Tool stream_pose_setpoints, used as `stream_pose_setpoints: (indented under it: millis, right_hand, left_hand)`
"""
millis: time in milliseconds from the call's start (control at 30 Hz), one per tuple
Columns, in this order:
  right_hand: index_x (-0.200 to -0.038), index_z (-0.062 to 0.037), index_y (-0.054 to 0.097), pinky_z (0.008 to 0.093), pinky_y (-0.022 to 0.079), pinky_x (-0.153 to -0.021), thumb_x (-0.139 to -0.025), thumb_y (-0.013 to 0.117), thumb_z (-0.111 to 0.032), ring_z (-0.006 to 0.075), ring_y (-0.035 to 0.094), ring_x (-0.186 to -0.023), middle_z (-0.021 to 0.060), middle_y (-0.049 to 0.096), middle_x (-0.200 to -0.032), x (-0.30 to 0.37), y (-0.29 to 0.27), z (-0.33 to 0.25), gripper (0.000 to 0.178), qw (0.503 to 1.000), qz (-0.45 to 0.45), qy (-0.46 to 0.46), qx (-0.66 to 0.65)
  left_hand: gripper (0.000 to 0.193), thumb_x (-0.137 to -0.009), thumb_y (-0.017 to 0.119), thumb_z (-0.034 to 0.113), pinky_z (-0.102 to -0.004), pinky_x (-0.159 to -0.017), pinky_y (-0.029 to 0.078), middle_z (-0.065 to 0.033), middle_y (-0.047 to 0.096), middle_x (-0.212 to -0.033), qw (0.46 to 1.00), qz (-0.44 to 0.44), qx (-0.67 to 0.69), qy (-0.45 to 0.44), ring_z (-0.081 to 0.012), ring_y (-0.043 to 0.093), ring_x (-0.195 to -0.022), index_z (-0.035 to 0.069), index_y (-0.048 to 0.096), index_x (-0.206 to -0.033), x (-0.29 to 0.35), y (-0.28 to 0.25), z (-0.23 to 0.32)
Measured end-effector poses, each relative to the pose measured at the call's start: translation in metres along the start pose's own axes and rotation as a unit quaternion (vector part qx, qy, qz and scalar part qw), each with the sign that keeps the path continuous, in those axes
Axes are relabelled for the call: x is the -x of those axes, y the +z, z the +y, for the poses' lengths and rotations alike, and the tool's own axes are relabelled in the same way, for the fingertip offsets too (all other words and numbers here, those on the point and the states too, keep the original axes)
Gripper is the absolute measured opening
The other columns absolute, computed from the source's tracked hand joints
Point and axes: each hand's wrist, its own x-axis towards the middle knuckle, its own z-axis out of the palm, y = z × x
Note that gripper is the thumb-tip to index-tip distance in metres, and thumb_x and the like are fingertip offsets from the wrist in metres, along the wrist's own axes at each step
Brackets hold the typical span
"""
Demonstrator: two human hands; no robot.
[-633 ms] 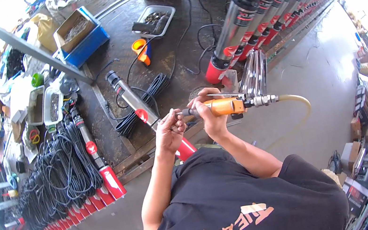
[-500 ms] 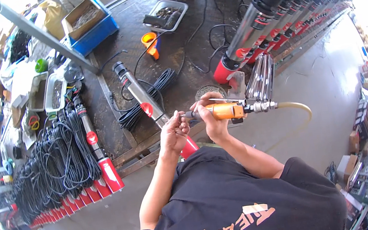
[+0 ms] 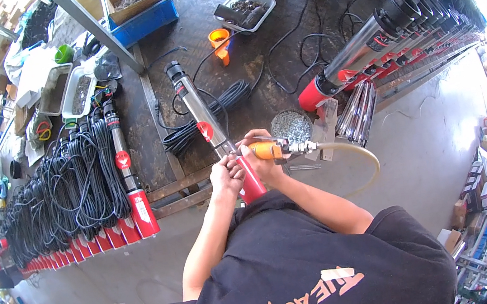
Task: The person assembles water pumps by securing metal components and attaching black cable bundles using a pneumatic screwdriver.
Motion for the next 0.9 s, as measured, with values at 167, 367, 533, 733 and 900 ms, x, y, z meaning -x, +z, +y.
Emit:
stream_pose_setpoints:
  millis: [167,367,533,733,900]
  right_hand:
    - [-0.118,-0.0052,0.049,0.0292,0.054,-0.086,-0.093,0.059,0.004,0.0179,0.068,-0.096,0.0063,0.062,-0.096,-0.015,0.004,0.004,0.029,1.000,0.026,0.011,0.003]
    - [-0.115,-0.0057,0.049,0.0314,0.054,-0.089,-0.094,0.058,0.004,0.0165,0.066,-0.095,0.0060,0.061,-0.096,-0.027,0.003,0.014,0.025,0.998,-0.034,0.015,0.044]
    - [-0.110,-0.0021,0.054,0.0262,0.055,-0.079,-0.089,0.063,0.006,0.0125,0.068,-0.085,0.0047,0.064,-0.089,-0.026,0.013,0.017,0.025,0.999,-0.009,-0.023,0.023]
    - [-0.110,-0.0027,0.052,0.0269,0.054,-0.079,-0.089,0.063,0.007,0.0117,0.066,-0.085,0.0036,0.062,-0.091,-0.024,0.011,0.029,0.026,0.998,-0.033,-0.049,0.000]
    - [-0.111,-0.0027,0.052,0.0268,0.054,-0.077,-0.089,0.063,0.006,0.0123,0.067,-0.086,0.0038,0.063,-0.091,-0.026,0.011,0.039,0.026,0.998,-0.015,-0.044,-0.046]
  left_hand:
    - [0.020,-0.102,0.040,0.012,-0.0242,-0.045,0.027,0.0036,0.037,-0.062,0.999,-0.018,-0.034,-0.037,-0.0074,0.030,-0.046,0.000,0.055,-0.102,0.002,-0.004,0.013]
    - [0.017,-0.098,0.051,0.011,-0.0321,-0.053,0.042,-0.0015,0.049,-0.069,0.981,0.012,-0.166,0.104,-0.0145,0.044,-0.055,0.000,0.058,-0.108,-0.019,-0.047,0.039]
    - [0.023,-0.096,0.055,0.009,-0.0371,-0.063,0.050,-0.0014,0.052,-0.074,0.972,0.078,-0.110,0.193,-0.0163,0.051,-0.066,0.003,0.060,-0.117,-0.035,-0.060,0.053]
    - [0.029,-0.099,0.063,0.033,-0.0311,-0.060,0.045,0.0025,0.049,-0.072,0.974,0.017,-0.162,0.157,-0.0123,0.047,-0.064,0.004,0.067,-0.104,-0.061,-0.059,0.068]
    - [0.038,-0.091,0.072,0.047,-0.0268,-0.054,0.039,0.0058,0.051,-0.068,0.920,-0.051,-0.359,0.150,-0.0092,0.046,-0.058,0.009,0.070,-0.095,-0.074,-0.039,0.082]
